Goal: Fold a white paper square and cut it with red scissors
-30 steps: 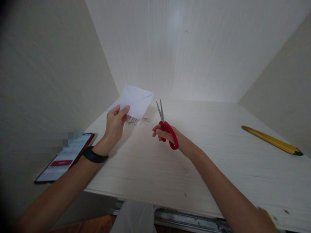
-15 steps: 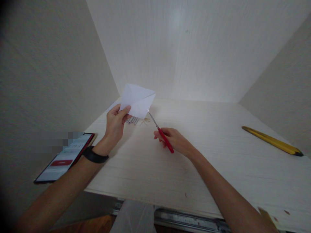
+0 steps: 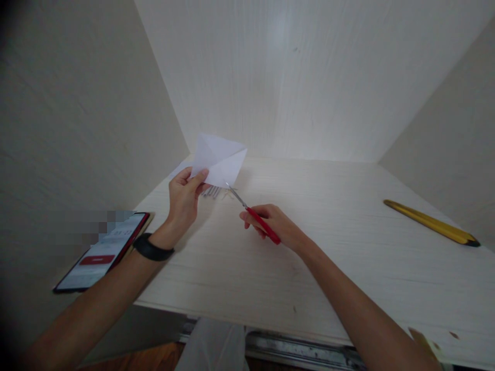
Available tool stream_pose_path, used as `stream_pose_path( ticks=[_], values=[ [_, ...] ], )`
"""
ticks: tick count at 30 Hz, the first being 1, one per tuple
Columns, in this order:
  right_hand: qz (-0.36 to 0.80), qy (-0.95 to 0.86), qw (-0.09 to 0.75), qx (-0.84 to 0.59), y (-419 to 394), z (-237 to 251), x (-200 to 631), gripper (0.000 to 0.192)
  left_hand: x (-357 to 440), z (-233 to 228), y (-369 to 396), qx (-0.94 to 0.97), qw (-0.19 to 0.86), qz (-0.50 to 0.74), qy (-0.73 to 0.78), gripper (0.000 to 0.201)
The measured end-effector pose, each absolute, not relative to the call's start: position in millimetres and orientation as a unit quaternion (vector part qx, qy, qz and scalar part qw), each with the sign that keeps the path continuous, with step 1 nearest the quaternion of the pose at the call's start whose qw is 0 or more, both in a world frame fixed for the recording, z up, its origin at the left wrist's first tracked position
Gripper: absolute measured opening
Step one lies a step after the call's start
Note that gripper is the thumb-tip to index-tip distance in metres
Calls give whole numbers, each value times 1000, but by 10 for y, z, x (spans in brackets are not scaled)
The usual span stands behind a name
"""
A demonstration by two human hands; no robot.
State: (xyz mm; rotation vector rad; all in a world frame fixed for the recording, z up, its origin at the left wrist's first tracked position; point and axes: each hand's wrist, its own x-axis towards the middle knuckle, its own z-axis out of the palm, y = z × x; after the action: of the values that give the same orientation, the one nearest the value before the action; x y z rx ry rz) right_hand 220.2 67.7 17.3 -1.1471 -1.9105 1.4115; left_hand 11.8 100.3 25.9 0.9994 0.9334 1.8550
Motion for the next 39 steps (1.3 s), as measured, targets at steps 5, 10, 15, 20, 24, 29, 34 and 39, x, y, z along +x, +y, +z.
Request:
stream_pose_path(
  ticks=[5,10,15,20,24,29,34,39],
  values=[
    [537,-684,256,-422,668,175,2194,46,133,260,984,398,416,727,375,26],
    [562,-674,262,-403,679,141,2207,48,144,250,976,406,414,718,386,27],
    [556,-703,244,-371,674,136,2216,51,144,243,980,401,412,724,381,27],
    [538,-726,238,-356,670,120,2193,52,157,246,972,396,420,726,375,26],
    [551,-715,237,-360,656,119,2173,54,172,242,960,407,421,720,373,24],
    [564,-699,257,-357,629,161,2158,55,176,241,944,424,430,711,360,24],
    [565,-694,271,-354,632,160,2173,52,186,258,933,425,431,709,363,24],
    [567,-693,266,-358,616,191,2170,53,194,259,932,424,427,712,363,23]
  ],
)
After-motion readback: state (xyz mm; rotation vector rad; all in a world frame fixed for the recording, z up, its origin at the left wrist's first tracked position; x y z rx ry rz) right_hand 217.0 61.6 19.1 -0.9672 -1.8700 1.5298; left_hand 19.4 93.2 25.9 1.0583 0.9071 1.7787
